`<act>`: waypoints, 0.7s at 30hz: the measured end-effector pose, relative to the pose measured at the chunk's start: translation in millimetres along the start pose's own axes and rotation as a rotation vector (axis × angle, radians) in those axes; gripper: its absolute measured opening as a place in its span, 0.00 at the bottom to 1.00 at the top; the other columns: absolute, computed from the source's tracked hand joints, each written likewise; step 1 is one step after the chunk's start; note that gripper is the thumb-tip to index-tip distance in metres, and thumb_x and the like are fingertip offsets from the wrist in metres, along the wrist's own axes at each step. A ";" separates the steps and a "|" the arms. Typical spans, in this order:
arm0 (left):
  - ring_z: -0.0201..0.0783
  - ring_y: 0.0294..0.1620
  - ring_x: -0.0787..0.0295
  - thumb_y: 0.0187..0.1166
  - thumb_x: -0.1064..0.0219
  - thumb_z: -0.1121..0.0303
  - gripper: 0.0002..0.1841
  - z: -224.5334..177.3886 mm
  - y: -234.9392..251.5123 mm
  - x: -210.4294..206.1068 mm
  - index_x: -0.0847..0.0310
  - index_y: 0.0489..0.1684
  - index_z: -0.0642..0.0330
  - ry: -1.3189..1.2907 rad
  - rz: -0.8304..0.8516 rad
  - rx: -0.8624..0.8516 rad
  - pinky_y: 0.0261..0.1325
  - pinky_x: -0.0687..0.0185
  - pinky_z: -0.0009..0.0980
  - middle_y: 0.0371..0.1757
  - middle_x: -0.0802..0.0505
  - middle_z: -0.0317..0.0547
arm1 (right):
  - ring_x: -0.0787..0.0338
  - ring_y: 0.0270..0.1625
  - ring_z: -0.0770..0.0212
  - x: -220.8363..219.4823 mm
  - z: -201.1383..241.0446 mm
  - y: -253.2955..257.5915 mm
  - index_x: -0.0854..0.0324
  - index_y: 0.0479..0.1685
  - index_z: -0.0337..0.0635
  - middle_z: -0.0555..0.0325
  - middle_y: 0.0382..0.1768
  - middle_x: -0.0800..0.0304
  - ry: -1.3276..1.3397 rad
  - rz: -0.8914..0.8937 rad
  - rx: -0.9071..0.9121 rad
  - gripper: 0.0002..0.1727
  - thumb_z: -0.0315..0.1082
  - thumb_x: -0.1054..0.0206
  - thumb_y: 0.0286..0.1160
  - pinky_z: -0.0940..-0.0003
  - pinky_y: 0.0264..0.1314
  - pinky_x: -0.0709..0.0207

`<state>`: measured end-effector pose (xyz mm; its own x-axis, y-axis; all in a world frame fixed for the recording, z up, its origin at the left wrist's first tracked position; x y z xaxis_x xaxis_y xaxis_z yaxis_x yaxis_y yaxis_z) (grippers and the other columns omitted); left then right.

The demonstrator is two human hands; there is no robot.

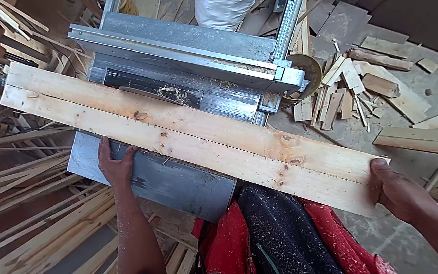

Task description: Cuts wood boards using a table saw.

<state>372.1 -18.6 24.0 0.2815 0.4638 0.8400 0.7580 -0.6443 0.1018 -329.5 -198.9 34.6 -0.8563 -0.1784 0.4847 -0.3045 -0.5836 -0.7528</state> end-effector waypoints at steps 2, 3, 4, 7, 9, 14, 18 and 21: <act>0.42 0.92 0.40 0.59 0.20 0.37 0.53 0.5 0.4 0.0 0.33 0.87 0.57 -0.001 0.000 0.002 0.92 0.46 0.41 0.89 0.29 0.51 | 0.08 0.42 0.54 5.6 -12.2 9.8 0.21 0.64 0.48 0.51 0.44 0.10 0.037 0.001 0.008 0.38 0.72 0.55 0.82 0.46 0.43 0.14; 0.42 0.92 0.40 0.59 0.20 0.36 0.54 -0.4 -0.2 -0.3 0.33 0.88 0.56 -0.005 -0.001 0.002 0.92 0.46 0.41 0.89 0.29 0.50 | 0.07 0.43 0.52 8.1 -16.6 13.8 0.21 0.65 0.48 0.50 0.45 0.10 0.045 0.003 0.014 0.39 0.73 0.55 0.82 0.44 0.45 0.15; 0.41 0.92 0.40 0.59 0.20 0.36 0.53 -1.5 -1.3 -0.7 0.33 0.88 0.56 -0.010 -0.001 0.003 0.92 0.46 0.41 0.89 0.29 0.50 | 0.08 0.44 0.52 9.1 -17.4 14.6 0.21 0.66 0.48 0.49 0.46 0.10 0.040 0.003 0.016 0.39 0.73 0.55 0.82 0.44 0.45 0.15; 0.43 0.92 0.41 0.61 0.21 0.36 0.53 -6.5 -7.9 -1.5 0.35 0.88 0.57 -0.006 -0.001 -0.005 0.93 0.48 0.42 0.89 0.29 0.51 | 0.09 0.39 0.57 7.0 -4.3 4.9 0.21 0.63 0.49 0.53 0.41 0.12 -0.026 -0.016 0.002 0.38 0.72 0.55 0.83 0.50 0.39 0.15; 0.44 0.93 0.42 0.59 0.22 0.33 0.56 -11.5 -15.7 -3.9 0.37 0.90 0.57 0.006 0.010 -0.003 0.93 0.48 0.44 0.90 0.31 0.51 | 0.10 0.36 0.59 11.8 -2.8 4.0 0.20 0.60 0.48 0.55 0.37 0.13 -0.035 -0.037 0.001 0.37 0.72 0.54 0.83 0.53 0.37 0.15; 0.51 0.94 0.44 0.61 0.26 0.31 0.58 -36.5 -50.3 -17.2 0.40 0.89 0.65 0.074 -0.005 -0.028 0.95 0.55 0.47 0.90 0.33 0.57 | 0.12 0.39 0.58 25.5 -5.1 10.0 0.22 0.62 0.44 0.52 0.40 0.15 -0.058 -0.086 -0.002 0.39 0.72 0.55 0.83 0.49 0.41 0.17; 0.52 0.93 0.43 0.67 0.30 0.33 0.53 -41.0 -54.4 -22.2 0.37 0.89 0.63 0.128 0.011 -0.046 0.94 0.58 0.52 0.90 0.31 0.57 | 0.12 0.40 0.59 24.1 -3.8 11.8 0.21 0.60 0.44 0.53 0.40 0.15 -0.046 -0.092 -0.004 0.38 0.71 0.55 0.83 0.50 0.42 0.17; 0.50 0.93 0.43 0.66 0.30 0.33 0.53 -35.3 -48.5 -20.1 0.38 0.90 0.61 0.110 0.013 -0.056 0.95 0.57 0.50 0.90 0.31 0.56 | 0.11 0.40 0.58 21.1 -6.5 10.2 0.21 0.60 0.46 0.53 0.40 0.14 -0.040 -0.074 -0.019 0.39 0.73 0.55 0.82 0.49 0.41 0.17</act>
<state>309.0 -18.2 21.0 0.2223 0.3878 0.8945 0.7197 -0.6842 0.1177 -353.4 -203.5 34.3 -0.8142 -0.1671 0.5560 -0.3741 -0.5815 -0.7225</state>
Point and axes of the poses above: each hand's wrist, its own y-axis towards the middle knuckle, its own x-axis out of the back of the hand, z = x × y, the point moved 2 cm from there along y, towards the middle knuckle
